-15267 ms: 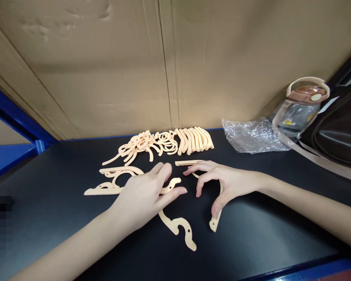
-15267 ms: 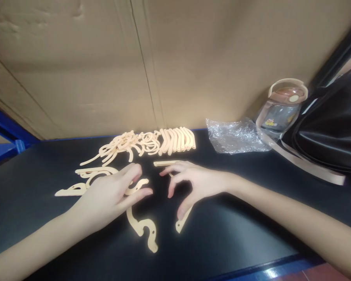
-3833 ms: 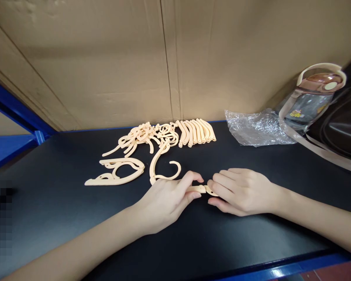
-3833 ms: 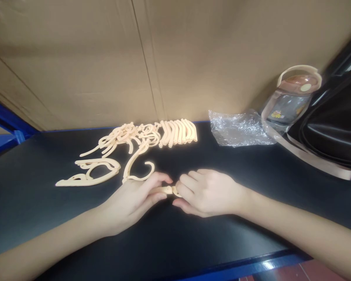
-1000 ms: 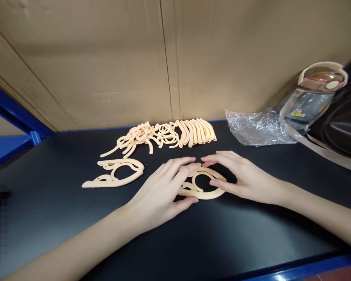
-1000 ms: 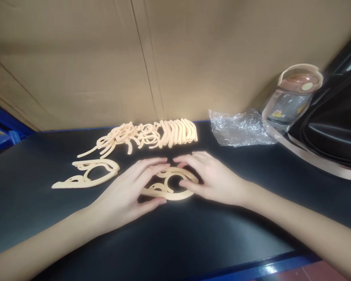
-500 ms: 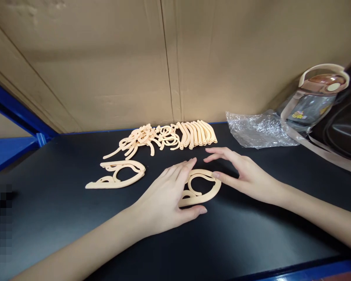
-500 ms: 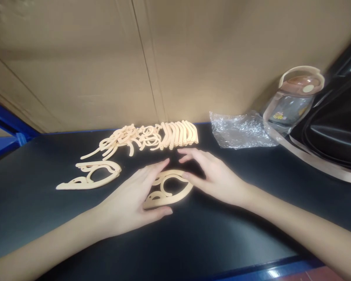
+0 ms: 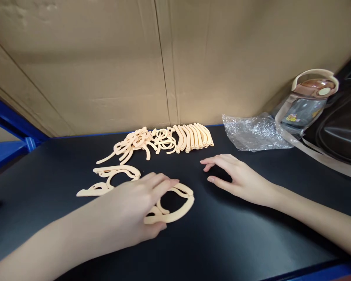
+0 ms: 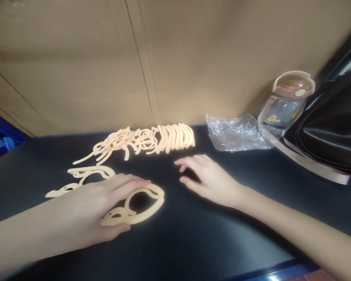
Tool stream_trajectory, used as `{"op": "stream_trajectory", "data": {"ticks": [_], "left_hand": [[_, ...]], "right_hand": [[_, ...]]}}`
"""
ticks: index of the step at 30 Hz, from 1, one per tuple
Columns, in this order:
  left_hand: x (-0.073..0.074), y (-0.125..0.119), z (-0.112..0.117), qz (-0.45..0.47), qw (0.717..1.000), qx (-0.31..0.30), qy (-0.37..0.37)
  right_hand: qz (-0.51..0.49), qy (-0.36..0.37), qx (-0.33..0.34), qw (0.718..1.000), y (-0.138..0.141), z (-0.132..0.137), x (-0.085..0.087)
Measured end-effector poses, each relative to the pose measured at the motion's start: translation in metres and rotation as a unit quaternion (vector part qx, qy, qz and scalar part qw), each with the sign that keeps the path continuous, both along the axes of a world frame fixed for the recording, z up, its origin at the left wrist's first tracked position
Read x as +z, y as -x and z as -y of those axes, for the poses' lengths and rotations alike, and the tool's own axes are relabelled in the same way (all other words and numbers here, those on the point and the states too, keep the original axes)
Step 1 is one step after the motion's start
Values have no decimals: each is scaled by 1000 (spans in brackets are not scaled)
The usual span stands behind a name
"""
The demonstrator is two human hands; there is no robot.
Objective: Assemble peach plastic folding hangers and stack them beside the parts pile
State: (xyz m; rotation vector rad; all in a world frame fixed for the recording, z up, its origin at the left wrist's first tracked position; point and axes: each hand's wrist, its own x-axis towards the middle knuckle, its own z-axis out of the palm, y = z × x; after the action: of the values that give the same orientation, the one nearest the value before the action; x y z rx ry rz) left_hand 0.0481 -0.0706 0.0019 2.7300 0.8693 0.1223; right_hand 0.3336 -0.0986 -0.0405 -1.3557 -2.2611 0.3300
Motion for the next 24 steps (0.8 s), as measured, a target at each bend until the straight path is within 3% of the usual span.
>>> {"op": "stream_trajectory", "data": {"ticks": [4, 8, 11, 18, 24], "left_hand": [[11, 43, -21, 13, 999, 39, 3], [16, 87, -44, 38, 987, 143, -57], [15, 106, -54, 31, 977, 197, -69], [-1, 113, -60, 38, 976, 213, -23], [-8, 104, -56, 5, 982, 183, -45]], "right_hand": [[8, 2, 10, 1000, 1, -1, -1], [25, 2, 28, 999, 2, -2, 0], [28, 6, 27, 999, 2, -2, 1], [44, 2, 45, 998, 1, -3, 2], [51, -5, 57, 997, 2, -3, 3]]}}
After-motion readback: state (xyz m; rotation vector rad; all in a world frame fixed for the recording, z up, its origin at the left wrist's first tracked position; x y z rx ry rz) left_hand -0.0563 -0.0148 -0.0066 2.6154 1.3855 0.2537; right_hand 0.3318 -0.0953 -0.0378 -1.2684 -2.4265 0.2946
